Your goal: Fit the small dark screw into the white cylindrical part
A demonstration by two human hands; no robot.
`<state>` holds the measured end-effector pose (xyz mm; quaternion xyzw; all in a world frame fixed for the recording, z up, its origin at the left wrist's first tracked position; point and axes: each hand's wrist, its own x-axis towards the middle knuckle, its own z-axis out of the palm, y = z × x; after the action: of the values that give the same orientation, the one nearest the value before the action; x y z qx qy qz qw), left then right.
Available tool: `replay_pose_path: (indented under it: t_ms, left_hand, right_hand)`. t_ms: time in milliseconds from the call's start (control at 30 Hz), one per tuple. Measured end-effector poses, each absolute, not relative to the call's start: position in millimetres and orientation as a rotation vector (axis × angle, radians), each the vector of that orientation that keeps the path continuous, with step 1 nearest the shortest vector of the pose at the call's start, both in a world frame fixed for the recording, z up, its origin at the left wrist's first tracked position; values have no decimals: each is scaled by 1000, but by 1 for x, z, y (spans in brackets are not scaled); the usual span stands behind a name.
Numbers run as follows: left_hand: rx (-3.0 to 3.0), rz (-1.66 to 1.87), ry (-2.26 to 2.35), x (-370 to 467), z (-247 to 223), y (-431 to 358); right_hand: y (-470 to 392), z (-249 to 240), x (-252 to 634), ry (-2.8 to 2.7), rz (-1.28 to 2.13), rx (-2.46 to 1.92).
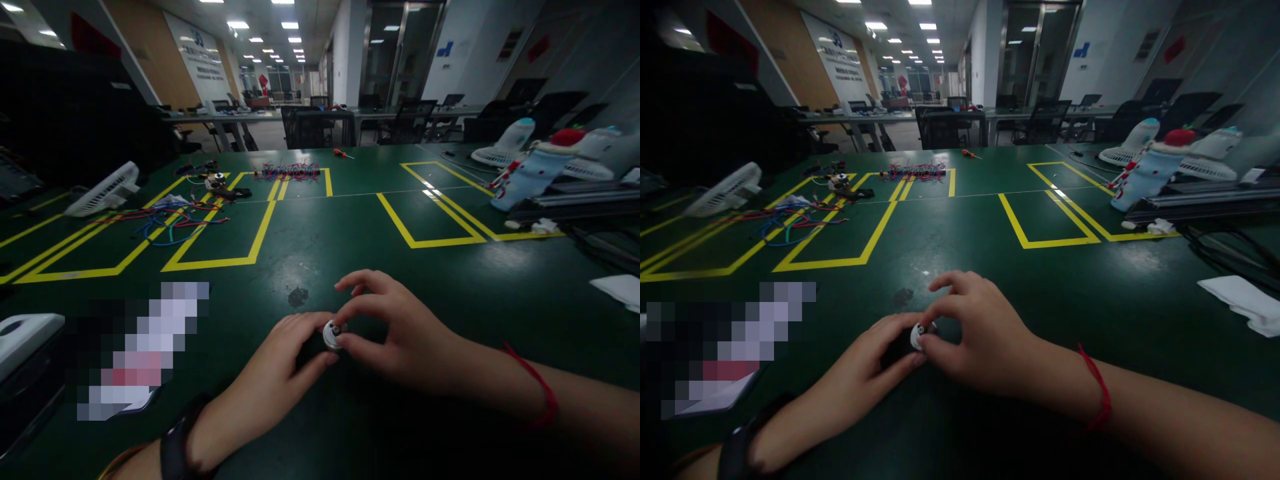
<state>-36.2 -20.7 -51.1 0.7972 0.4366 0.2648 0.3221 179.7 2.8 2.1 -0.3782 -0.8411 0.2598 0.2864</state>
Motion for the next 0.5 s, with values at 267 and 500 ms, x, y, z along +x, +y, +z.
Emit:
replay_pose_path:
  t_ms: [267, 500]
  left_hand:
    - [2104, 652, 1155, -37, -48, -21]
    - [2108, 637, 1166, -38, -47, -22]
  right_hand:
    - [7, -18, 219, -1783, 1136, -1292]
    - [8, -39, 234, -1334, 1338, -1275]
